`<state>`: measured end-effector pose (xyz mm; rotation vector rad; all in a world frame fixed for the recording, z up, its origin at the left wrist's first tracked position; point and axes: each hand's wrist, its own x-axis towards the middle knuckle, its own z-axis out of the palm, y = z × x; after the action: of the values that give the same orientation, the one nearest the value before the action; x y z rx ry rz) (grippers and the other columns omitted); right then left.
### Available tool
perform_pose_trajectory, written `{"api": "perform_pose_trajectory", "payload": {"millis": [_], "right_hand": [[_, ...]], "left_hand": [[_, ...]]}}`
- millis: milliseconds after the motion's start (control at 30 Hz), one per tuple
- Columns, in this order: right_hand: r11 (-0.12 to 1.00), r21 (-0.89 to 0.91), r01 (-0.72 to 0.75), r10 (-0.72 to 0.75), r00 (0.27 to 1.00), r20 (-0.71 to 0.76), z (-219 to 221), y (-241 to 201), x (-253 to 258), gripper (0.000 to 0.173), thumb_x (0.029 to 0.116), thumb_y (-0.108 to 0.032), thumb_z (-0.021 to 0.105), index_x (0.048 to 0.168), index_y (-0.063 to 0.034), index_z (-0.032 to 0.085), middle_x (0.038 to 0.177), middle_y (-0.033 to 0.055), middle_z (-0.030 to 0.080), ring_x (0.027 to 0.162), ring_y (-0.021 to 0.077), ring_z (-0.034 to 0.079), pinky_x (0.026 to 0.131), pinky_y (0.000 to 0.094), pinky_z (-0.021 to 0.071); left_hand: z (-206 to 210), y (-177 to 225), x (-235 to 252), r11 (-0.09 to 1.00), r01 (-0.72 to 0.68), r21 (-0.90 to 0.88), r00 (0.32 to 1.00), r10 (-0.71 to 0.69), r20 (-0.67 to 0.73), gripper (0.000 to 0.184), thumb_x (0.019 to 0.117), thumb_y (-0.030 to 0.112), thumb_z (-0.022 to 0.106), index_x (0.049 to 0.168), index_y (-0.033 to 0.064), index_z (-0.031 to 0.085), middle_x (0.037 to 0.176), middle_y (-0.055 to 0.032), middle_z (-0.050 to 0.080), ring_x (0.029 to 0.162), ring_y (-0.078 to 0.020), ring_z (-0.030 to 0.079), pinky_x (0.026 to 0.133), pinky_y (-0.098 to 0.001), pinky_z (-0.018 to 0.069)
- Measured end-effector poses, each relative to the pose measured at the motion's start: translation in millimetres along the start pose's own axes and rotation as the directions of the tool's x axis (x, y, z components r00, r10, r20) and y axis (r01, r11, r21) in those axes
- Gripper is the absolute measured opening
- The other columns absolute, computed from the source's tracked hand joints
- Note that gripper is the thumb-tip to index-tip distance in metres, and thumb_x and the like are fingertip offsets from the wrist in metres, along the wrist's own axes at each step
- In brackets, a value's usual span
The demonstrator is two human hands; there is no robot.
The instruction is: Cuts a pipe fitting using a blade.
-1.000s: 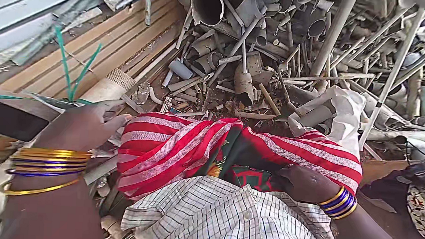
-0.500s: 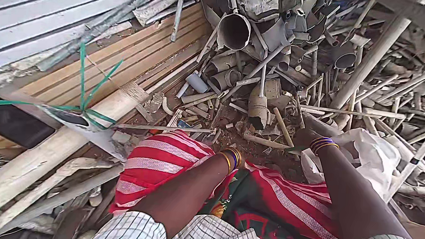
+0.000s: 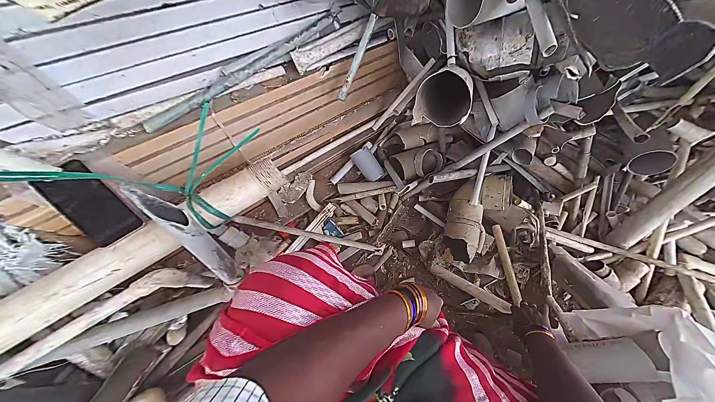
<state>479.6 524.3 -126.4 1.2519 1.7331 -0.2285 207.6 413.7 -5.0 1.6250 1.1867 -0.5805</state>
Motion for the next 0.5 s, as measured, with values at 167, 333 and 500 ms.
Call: {"api": "perform_pose_trajectory", "payload": {"millis": [167, 333, 500], "right_hand": [[0.999, -0.033, 0.015, -0.013, 0.997, 0.083, -28, -20, -26, 0.038, 0.1005, -0.023, 0.060, 0.133, -0.0035, 0.064, 0.148, 0.0224, 0.053, 0.138, 0.0410, 0.048, 0.110, 0.0617, 0.0371], [0.994, 0.108, -0.033, 0.029, 0.999, 0.039, -72, -18, -72, 0.046, 0.1001, -0.033, 0.061, 0.130, 0.0020, 0.062, 0.139, 0.0257, 0.059, 0.131, 0.0427, 0.056, 0.103, 0.0647, 0.0437], [0.962, 0.267, -0.057, 0.104, 0.981, -0.165, -106, 13, -166, 0.046, 0.1030, -0.028, 0.057, 0.136, 0.0031, 0.057, 0.135, 0.0288, 0.060, 0.128, 0.0456, 0.058, 0.101, 0.0657, 0.0444]], "left_hand": [[7, 0, -3, 1.000, -0.001, 0.021, 1.000, 0.001, -0.006, 0.061, 0.1083, 0.037, 0.050, 0.148, -0.0089, 0.043, 0.141, -0.0317, 0.055, 0.136, -0.0442, 0.051, 0.110, -0.0624, 0.0382], [16, 6, -3, 0.998, 0.011, 0.064, 1.000, -0.010, -0.020, 0.059, 0.1082, 0.036, 0.050, 0.147, -0.0084, 0.044, 0.140, -0.0306, 0.056, 0.135, -0.0430, 0.052, 0.110, -0.0610, 0.0390], [20, 12, 4, 0.996, 0.038, 0.083, 0.998, -0.034, -0.051, 0.056, 0.1082, 0.034, 0.051, 0.142, -0.0107, 0.048, 0.138, -0.0316, 0.056, 0.134, -0.0445, 0.053, 0.110, -0.0623, 0.0389]]}}
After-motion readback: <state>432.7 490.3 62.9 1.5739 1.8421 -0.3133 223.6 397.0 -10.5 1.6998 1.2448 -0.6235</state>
